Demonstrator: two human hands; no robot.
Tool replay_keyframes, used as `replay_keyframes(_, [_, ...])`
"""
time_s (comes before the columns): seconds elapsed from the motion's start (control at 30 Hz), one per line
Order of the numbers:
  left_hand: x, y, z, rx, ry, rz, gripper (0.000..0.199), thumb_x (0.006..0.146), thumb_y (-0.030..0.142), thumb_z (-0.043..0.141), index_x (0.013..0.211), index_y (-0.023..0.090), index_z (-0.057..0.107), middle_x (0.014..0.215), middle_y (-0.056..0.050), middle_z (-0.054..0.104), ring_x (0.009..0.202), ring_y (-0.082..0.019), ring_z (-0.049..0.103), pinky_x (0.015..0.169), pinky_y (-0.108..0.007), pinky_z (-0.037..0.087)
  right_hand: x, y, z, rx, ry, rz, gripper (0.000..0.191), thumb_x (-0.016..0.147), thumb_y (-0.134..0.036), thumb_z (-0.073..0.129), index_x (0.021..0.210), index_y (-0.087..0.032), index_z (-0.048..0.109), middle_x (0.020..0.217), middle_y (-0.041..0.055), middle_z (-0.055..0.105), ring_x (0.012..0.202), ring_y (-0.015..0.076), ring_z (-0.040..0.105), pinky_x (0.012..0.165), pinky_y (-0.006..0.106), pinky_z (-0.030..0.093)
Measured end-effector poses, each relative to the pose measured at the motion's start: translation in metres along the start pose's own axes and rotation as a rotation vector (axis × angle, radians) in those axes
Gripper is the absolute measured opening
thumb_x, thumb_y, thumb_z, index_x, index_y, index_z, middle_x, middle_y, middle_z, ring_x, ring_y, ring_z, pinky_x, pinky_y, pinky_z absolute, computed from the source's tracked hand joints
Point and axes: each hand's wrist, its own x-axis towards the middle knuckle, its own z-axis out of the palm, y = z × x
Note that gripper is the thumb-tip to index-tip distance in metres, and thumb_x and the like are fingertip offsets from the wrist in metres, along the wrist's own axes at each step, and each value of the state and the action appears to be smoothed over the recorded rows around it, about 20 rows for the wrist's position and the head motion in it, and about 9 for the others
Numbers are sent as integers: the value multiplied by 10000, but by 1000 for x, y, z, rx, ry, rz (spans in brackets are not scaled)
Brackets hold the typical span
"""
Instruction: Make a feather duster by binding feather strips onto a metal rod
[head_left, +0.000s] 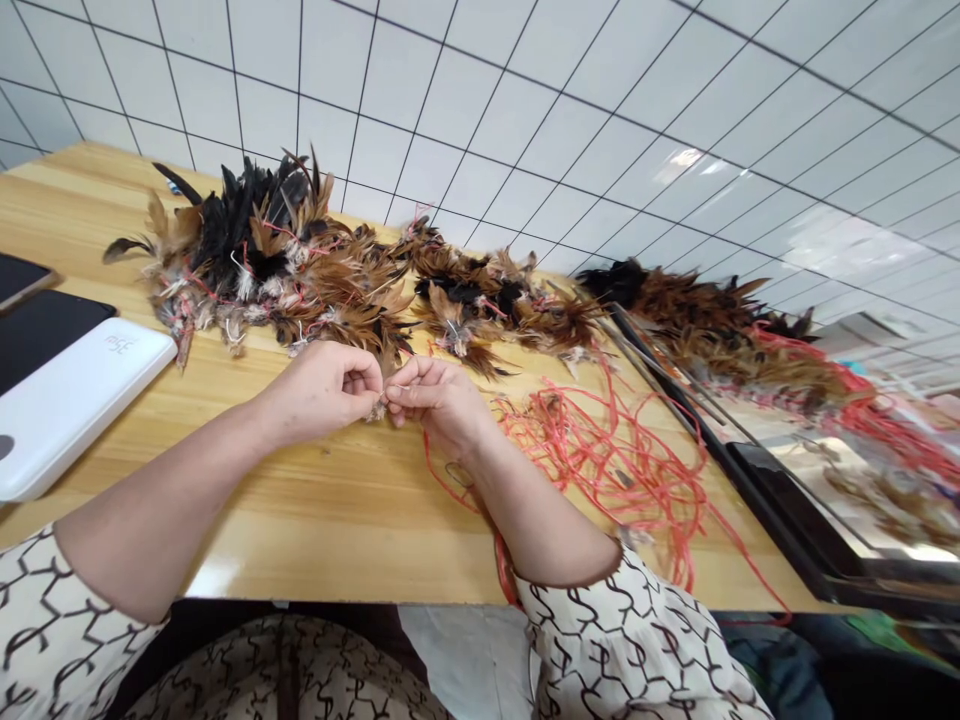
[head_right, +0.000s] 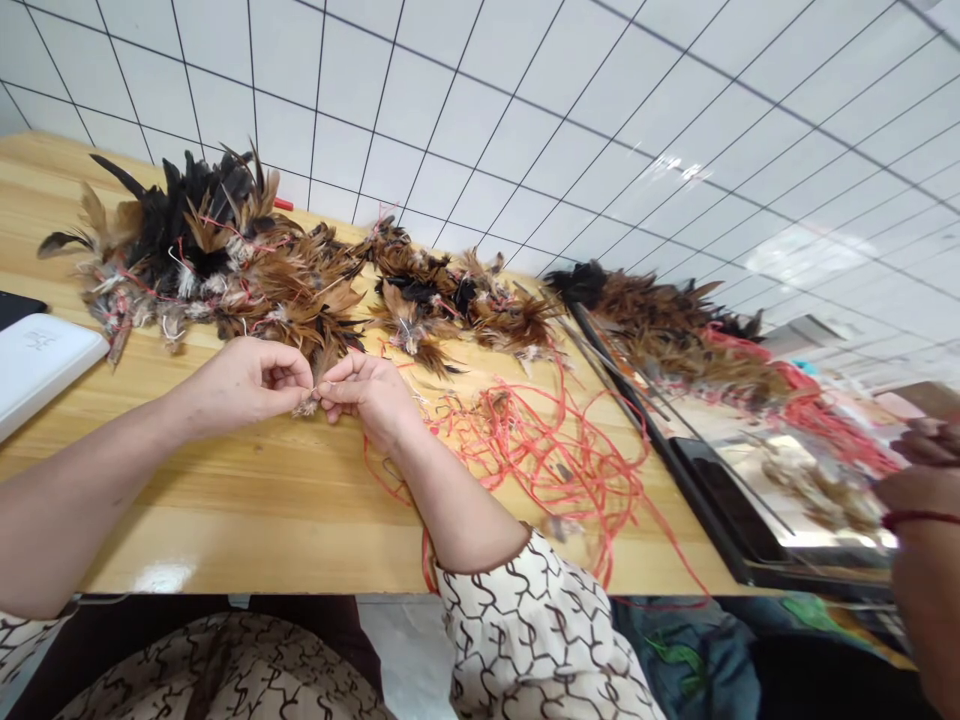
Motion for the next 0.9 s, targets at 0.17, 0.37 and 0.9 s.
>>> replay_keyframes(0.17, [-1, -5, 0, 154, 15, 159, 117, 627, 113, 513, 583, 161, 610, 561, 17, 575, 523, -79, 480, 516, -193, 364, -3, -3, 1, 6, -2, 26, 247, 416, -164, 827, 519, -133, 604, 434, -18, 611, 358, 72, 519, 371, 174, 417])
replay_keyframes(0.37, [-1, -5, 0, 245, -7, 207, 134, 628, 101, 511, 558, 168, 604, 557, 12, 563, 518, -87, 480, 515, -209, 350, -4, -3, 1, -3, -16, 19, 219, 420, -142, 815, 531, -133, 626, 464, -18, 632, 373, 65, 521, 377, 169, 408])
replay_keyframes(0.9, [0, 2, 1, 90, -4, -152, 66, 608, 202, 590, 554, 164, 596, 500, 20, 594, 467, -86, 483, 459, -194, 349, -3, 0, 1, -54, 0, -12, 237, 430, -168, 817, 529, -135, 604, 451, -30, 613, 368, 62, 515, 393, 172, 412])
